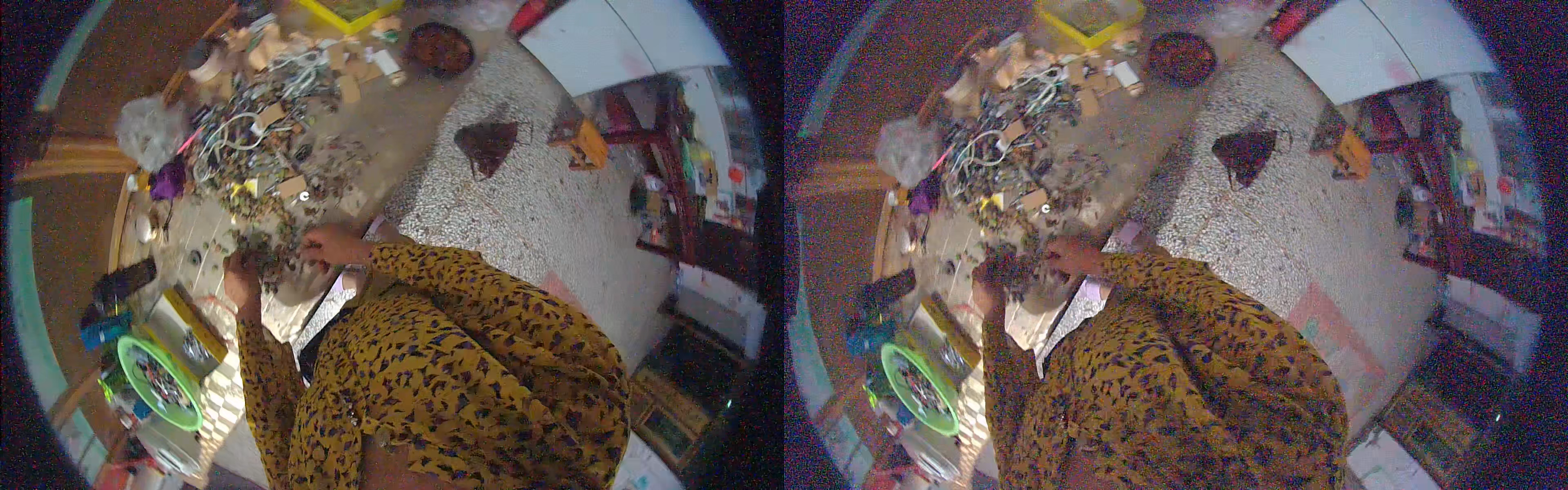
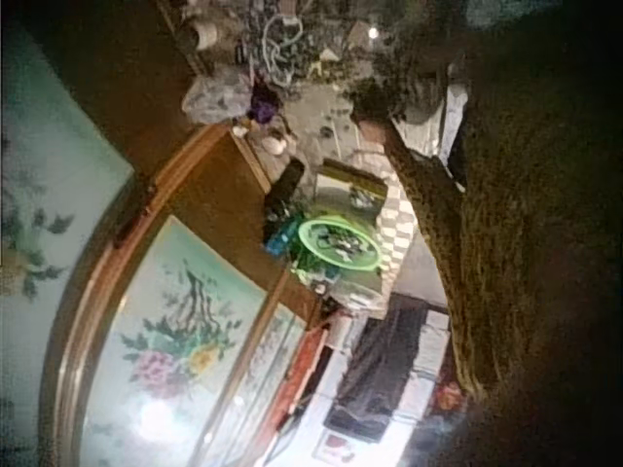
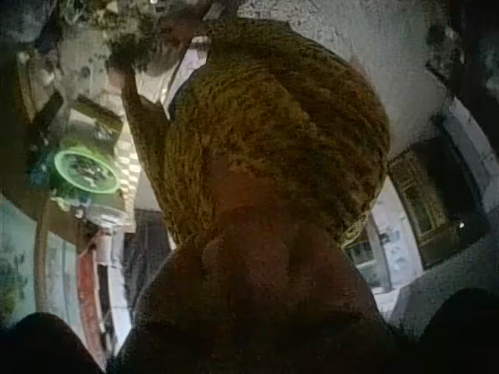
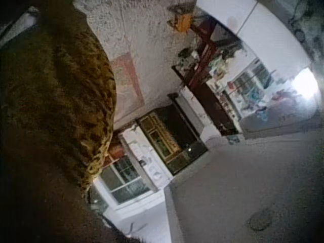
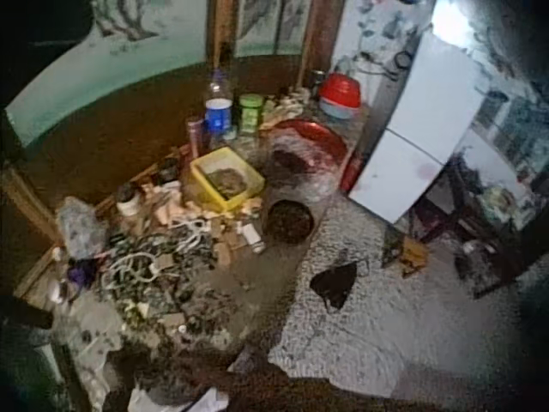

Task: The person sorts through a pile of various hardware components, wires, and small miscellaneous items on a table by hand, placing selected items into containers or separate piles.

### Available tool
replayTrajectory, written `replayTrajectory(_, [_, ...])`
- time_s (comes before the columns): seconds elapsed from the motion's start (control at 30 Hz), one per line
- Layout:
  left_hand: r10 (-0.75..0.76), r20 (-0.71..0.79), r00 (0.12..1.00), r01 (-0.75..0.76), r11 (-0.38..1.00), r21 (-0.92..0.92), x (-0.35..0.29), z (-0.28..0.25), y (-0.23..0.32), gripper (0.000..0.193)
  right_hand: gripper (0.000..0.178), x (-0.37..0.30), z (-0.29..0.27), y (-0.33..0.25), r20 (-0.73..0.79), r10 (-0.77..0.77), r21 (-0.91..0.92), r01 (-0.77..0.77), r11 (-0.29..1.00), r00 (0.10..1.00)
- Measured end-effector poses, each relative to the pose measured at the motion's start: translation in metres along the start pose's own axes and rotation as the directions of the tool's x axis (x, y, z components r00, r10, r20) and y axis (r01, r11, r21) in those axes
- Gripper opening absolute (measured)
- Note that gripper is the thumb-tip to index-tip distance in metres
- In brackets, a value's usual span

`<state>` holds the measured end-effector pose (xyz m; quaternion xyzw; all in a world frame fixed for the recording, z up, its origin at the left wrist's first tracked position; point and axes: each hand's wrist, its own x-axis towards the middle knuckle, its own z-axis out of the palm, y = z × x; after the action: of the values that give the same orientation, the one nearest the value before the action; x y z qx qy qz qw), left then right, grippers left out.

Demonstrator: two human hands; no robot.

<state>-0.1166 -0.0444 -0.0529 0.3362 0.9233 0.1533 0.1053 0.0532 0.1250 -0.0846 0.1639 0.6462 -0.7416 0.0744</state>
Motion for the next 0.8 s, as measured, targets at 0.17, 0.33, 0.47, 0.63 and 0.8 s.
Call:
replayTrajectory(0.17, [0.065, 0.119, 0.991, -0.067, 0.998, 0.018, 0.009, 0.008, -0.02, 0.014, 0.018, -0.01, -0.002, -0.011, -0.021, -0.004, -0.018, 0.004, 1.0, 1.0])
replayTrajectory(0.33, [0.058, 0.103, 0.993, -0.047, 0.993, -0.112, 0.003, 0.021, -0.057, 0.017, 0.018, -0.009, 0.003, -0.009, 0.008, -0.031, 0.144, 0.03, 0.989, 0.999])
replayTrajectory(0.47, [0.028, 0.111, 0.993, -0.016, 0.994, -0.106, 0.003, 0.017, -0.049, 0.016, 0.02, -0.007, 0.004, -0.011, 0.016, 0.076, 0.18, -0.077, 0.981, 0.997])
replayTrajectory(0.63, [-0.058, 0.066, 0.996, 0.056, 0.998, 0.027, 0.006, -0.004, -0.007, 0.013, 0.017, -0.006, 0.0, -0.006, 0.022, 0.097, 0.172, -0.099, 0.98, 0.995])
replayTrajectory(0.8, [-0.071, 0.003, 0.997, 0.071, 0.996, -0.052, -0.001, -0.008, -0.024, 0.016, 0.016, 0.003, 0.008, 0.016, 0.083, 0.019, 0.307, -0.044, 0.951, 0.996])
